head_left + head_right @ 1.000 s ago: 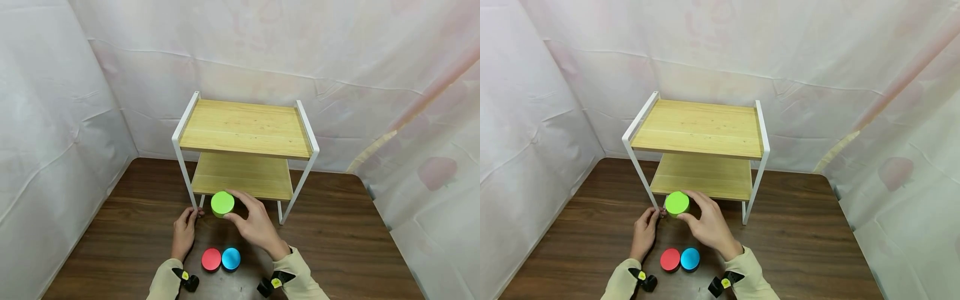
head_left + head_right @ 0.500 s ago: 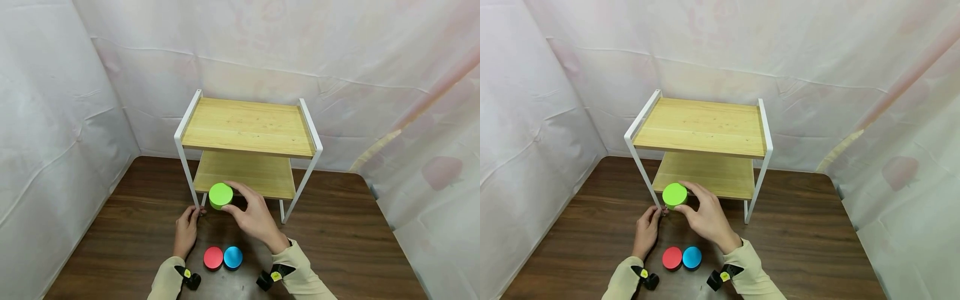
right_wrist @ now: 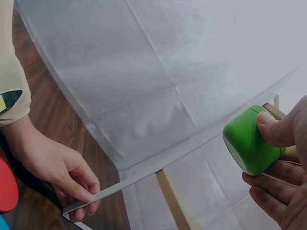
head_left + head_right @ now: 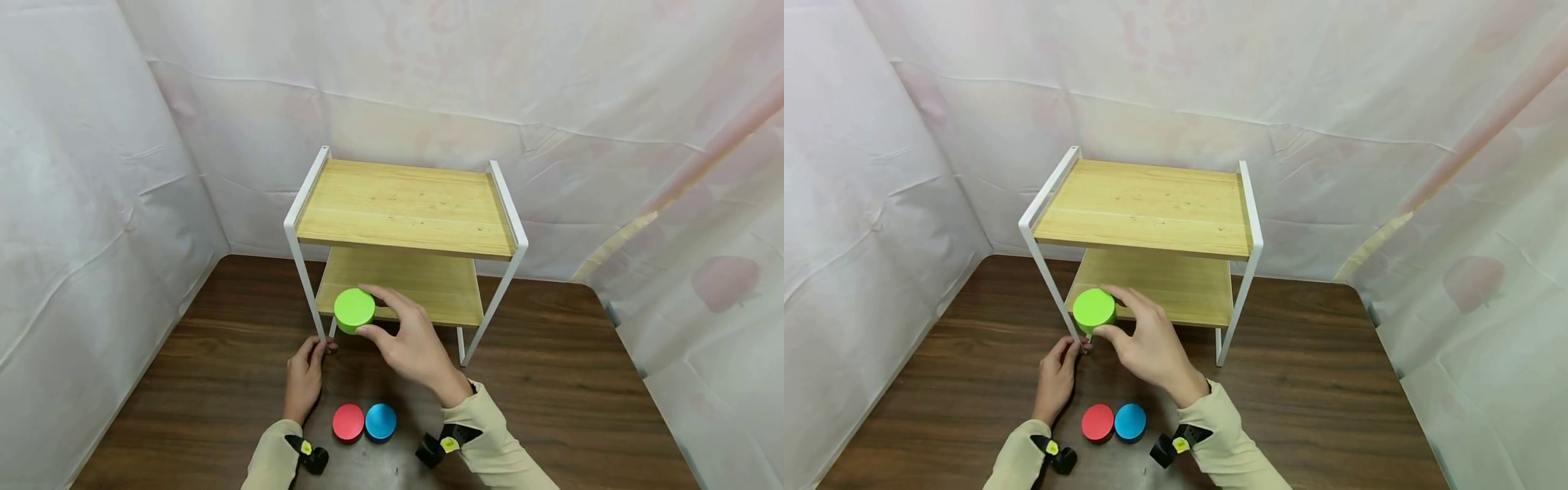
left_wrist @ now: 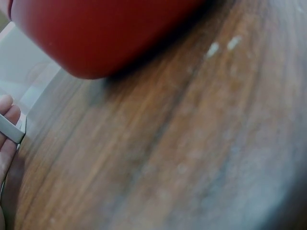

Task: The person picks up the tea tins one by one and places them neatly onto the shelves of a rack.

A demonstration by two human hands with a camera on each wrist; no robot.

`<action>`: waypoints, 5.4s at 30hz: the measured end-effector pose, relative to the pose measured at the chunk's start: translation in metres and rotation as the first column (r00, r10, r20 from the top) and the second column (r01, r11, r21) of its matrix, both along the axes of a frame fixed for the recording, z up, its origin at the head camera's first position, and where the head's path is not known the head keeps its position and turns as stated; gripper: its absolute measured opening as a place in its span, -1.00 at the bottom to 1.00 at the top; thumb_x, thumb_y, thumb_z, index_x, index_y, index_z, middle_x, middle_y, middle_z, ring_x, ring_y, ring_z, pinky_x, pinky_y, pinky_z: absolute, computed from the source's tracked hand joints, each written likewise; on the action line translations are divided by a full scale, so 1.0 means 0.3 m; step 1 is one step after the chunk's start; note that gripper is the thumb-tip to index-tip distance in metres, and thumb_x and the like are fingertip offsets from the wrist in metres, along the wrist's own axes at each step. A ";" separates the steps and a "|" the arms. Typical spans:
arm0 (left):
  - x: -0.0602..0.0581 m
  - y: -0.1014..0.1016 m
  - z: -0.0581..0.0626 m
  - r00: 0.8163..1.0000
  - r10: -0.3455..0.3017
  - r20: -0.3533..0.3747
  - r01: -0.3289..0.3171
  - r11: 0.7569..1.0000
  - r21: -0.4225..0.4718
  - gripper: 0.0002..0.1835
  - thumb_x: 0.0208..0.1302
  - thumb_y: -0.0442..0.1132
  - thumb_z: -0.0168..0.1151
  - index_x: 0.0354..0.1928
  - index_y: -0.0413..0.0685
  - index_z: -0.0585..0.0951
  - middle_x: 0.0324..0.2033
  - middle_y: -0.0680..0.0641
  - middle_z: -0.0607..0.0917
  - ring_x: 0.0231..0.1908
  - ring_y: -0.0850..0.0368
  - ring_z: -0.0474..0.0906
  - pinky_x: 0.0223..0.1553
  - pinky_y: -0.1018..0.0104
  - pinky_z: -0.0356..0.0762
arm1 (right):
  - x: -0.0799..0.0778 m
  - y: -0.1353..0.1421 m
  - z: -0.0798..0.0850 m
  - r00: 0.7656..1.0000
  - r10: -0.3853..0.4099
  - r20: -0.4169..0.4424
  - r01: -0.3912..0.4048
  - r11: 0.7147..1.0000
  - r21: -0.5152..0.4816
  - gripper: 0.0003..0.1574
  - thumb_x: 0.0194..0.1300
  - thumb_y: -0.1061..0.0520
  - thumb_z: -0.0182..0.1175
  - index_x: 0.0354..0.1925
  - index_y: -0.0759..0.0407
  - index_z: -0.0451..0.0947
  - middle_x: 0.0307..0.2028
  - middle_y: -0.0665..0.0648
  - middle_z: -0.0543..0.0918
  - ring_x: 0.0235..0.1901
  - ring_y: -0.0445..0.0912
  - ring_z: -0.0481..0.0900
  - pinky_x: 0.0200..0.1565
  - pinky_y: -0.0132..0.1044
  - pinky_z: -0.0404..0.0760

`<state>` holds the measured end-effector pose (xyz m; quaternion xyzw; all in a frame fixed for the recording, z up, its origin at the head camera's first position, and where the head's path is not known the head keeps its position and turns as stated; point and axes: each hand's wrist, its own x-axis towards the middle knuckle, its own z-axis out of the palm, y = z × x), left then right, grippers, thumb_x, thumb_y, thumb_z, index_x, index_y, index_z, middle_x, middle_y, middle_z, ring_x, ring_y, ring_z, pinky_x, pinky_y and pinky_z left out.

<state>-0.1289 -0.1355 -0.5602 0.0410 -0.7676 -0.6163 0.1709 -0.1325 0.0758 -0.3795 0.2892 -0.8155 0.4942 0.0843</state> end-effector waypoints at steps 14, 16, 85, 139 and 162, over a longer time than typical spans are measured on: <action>0.002 0.001 0.001 1.000 -0.005 -0.009 0.005 1.000 0.001 -0.73 0.65 -0.32 0.05 -0.03 -0.38 0.69 -0.20 -0.29 0.82 0.00 -0.19 0.74 0.01 0.72 0.49 | -0.020 -0.020 0.063 0.999 0.031 -0.014 -0.031 0.999 -0.006 -0.27 0.37 0.14 0.46 0.44 0.00 0.50 0.28 0.02 0.67 0.27 -0.08 0.63 0.33 0.06 0.61; 0.002 0.002 0.001 1.000 -0.009 -0.006 0.009 1.000 0.003 -0.72 0.66 -0.31 0.05 -0.02 -0.38 0.69 -0.19 -0.32 0.82 0.01 -0.19 0.73 0.02 0.72 0.49 | -0.025 -0.017 0.075 0.999 0.034 -0.018 -0.035 0.999 -0.010 -0.26 0.36 0.15 0.47 0.44 0.01 0.50 0.28 0.02 0.67 0.27 -0.09 0.63 0.33 0.06 0.61; -0.011 0.016 -0.064 1.000 0.000 -0.025 0.000 1.000 -0.003 -0.75 0.64 -0.33 0.06 -0.08 -0.34 0.69 -0.17 -0.27 0.82 0.06 -0.20 0.73 0.02 0.73 0.48 | -0.188 -0.093 0.399 0.992 0.097 -0.081 -0.103 0.992 -0.072 -0.30 0.36 0.28 0.44 0.41 0.28 0.50 0.21 0.22 0.72 0.17 -0.04 0.74 0.19 -0.39 0.67; -0.020 -0.040 -0.107 0.999 -0.024 -0.029 0.022 0.998 -0.054 -0.69 0.68 -0.14 0.04 -0.01 -0.16 0.72 -0.20 -0.07 0.84 0.02 0.07 0.76 0.05 0.63 0.54 | -0.239 -0.166 0.418 0.997 -0.047 -0.054 0.056 0.982 0.179 -0.32 0.45 0.02 0.39 0.43 0.15 0.49 0.23 0.11 0.72 0.20 -0.12 0.67 0.31 -0.26 0.58; -0.013 -0.042 -0.109 1.000 -0.026 -0.012 0.026 0.999 -0.028 -0.70 0.66 -0.14 0.07 0.00 -0.16 0.72 -0.20 -0.03 0.84 0.01 0.15 0.75 0.06 0.64 0.55 | -0.228 -0.171 0.415 0.996 -0.041 -0.075 0.054 0.981 0.186 -0.31 0.46 0.02 0.38 0.43 0.19 0.47 0.21 0.12 0.72 0.17 -0.11 0.69 0.30 -0.24 0.59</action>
